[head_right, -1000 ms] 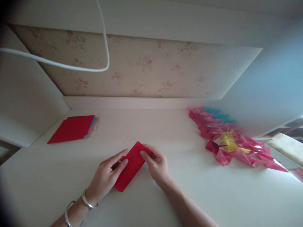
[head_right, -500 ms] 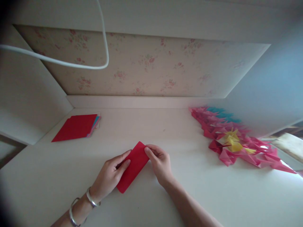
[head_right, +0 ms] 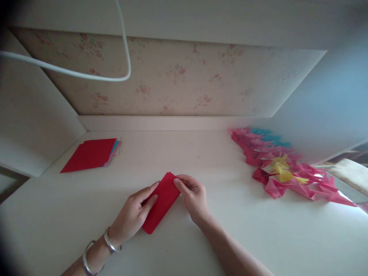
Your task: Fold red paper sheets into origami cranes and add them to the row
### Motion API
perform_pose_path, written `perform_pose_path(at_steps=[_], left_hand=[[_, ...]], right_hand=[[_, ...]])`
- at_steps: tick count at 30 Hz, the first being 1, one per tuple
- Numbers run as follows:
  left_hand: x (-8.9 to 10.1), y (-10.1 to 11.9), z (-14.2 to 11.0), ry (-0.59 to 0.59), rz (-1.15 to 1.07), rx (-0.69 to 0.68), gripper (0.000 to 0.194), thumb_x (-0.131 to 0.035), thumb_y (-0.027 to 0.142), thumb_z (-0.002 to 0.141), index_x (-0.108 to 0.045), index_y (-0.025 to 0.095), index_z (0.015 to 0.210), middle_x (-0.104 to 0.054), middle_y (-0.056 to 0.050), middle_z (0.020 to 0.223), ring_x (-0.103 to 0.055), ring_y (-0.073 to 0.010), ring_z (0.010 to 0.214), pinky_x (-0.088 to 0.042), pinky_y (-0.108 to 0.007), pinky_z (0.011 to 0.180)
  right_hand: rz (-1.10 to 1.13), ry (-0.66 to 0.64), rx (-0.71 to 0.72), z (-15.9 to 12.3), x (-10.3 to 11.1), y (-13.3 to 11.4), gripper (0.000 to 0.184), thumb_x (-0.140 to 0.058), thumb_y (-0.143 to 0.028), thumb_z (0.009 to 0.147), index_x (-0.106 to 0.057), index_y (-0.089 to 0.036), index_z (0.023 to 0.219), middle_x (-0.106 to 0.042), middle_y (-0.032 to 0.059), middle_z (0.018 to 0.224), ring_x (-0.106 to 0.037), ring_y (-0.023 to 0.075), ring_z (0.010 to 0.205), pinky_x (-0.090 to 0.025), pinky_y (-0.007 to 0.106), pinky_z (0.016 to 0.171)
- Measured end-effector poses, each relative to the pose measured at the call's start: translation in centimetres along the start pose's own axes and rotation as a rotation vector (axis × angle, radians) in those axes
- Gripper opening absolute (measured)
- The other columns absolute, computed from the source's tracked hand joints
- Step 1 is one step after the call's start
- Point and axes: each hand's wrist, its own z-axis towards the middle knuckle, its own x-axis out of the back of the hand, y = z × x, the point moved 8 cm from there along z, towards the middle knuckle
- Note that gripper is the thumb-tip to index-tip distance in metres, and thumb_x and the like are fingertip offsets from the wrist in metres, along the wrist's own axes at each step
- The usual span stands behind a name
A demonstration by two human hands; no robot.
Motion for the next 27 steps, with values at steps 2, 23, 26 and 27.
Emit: perform_pose_path(at_steps=[2,23,26,27], left_hand=[[0.01,-0.16,0.01,0.004,-0.003,0.017,0.039,-0.051,0.028,0.098,-0.059,0.019,0.135,-0.068,-0.007,0.131,-0.066,-0.0193,0.117,-0.054,-0.031,0.101],[0.20,-0.03,0.05,0.026,0.031,0.008,0.038,-0.049,0.031,0.100,-0.059,0.021,0.135,-0.070,-0.006,0.127,-0.067,-0.0181,0.114,-0.053,-0.029,0.100],[0.14,0.18,0.00,0.023,0.060,-0.015,0.039,-0.047,0.030,0.101,-0.058,0.020,0.137,-0.074,-0.008,0.115,-0.068,-0.0189,0.110,-0.054,-0.030,0.098],[0.13,0.26,-0.02,0.022,0.071,-0.022,0.039,-0.046,0.029,0.101,-0.057,0.020,0.137,-0.074,-0.008,0.109,-0.069,-0.0190,0.107,-0.054,-0.030,0.097]], right_hand=[[-0.005,-0.007,0.007,0.03,-0.04,-0.06,0.020,-0.077,-0.040,0.077,-0.078,-0.022,0.085,-0.078,0.0039,0.082,-0.066,0.0172,0.074,-0.051,0.026,0.068],[-0.048,-0.027,0.001,0.03,-0.08,0.13,0.024,-0.072,-0.043,0.082,-0.079,-0.021,0.089,-0.078,0.0054,0.088,-0.067,0.0194,0.080,-0.051,0.030,0.073],[-0.053,-0.037,0.006,0.01,-0.16,0.26,0.025,-0.070,-0.044,0.084,-0.079,-0.021,0.090,-0.078,0.0052,0.087,-0.067,0.0189,0.079,-0.051,0.029,0.072],[-0.047,-0.041,0.002,0.00,-0.20,0.37,0.026,-0.071,-0.044,0.084,-0.079,-0.020,0.090,-0.078,0.0051,0.086,-0.067,0.0185,0.078,-0.051,0.029,0.071]])
